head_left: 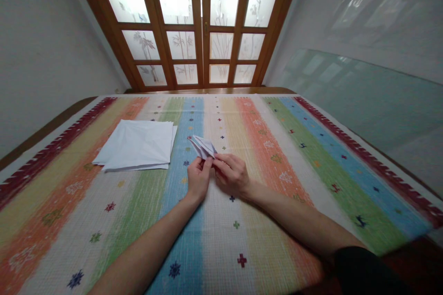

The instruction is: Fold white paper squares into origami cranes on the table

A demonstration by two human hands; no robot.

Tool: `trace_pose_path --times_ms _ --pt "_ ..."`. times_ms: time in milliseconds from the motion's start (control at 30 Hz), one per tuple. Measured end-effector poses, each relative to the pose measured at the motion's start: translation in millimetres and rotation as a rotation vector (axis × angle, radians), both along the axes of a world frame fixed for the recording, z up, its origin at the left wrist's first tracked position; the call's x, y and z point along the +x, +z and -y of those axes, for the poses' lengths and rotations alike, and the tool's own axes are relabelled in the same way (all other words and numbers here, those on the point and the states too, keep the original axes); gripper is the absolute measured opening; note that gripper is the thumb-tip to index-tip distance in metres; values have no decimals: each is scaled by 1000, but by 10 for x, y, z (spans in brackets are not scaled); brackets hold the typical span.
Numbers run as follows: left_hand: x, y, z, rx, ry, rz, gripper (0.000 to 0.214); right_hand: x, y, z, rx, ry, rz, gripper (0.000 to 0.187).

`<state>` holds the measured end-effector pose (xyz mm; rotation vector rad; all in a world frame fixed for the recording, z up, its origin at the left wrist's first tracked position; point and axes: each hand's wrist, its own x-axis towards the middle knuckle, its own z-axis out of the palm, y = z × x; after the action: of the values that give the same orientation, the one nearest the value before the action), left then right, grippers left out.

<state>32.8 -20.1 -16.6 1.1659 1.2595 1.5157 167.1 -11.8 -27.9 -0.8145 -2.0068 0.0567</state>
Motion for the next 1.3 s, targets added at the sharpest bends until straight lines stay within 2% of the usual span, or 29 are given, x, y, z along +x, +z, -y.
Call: trace_pose_path --times_ms 100,200,300,467,667,767,867,1033,1100,1200,1300 --pt "8 -36 -36 -31 -25 105 25 -16 8 2 -5 -18 -137 23" --pt "6 -42 -30 -27 -38 75 25 -27 33 -3 -73 -82 -222 30" --pt "-1 -28 -9 -13 -30 2 24 -28 50 -21 -142 -39 -197 30" --pt "0 -6 -4 -14 -49 16 23 -32 68 -36 -235 18 -265 26" --pt "-6 31 -18 -52 -37 46 32 -73 114 -33 -562 47 -466 17" --pt "-22 37 -30 -64 -32 51 35 -106 117 -41 -703 42 -624 22" --pt "-35 26 -51 -78 -29 52 35 -114 117 -60 -759 23 -705 29" --pt "-16 -1 -73 -95 -156 126 34 -84 110 -116 -838 92 -711 32" --pt "-7 -14 -69 -108 -191 195 43 -80 104 -130 -863 125 -705 31" --pt "-15 -39 -56 -89 -135 209 58 -85 96 -131 -870 117 -721 31" --pt "-39 -56 -46 -4 -20 91 51 -89 94 -109 -872 101 -722 29"
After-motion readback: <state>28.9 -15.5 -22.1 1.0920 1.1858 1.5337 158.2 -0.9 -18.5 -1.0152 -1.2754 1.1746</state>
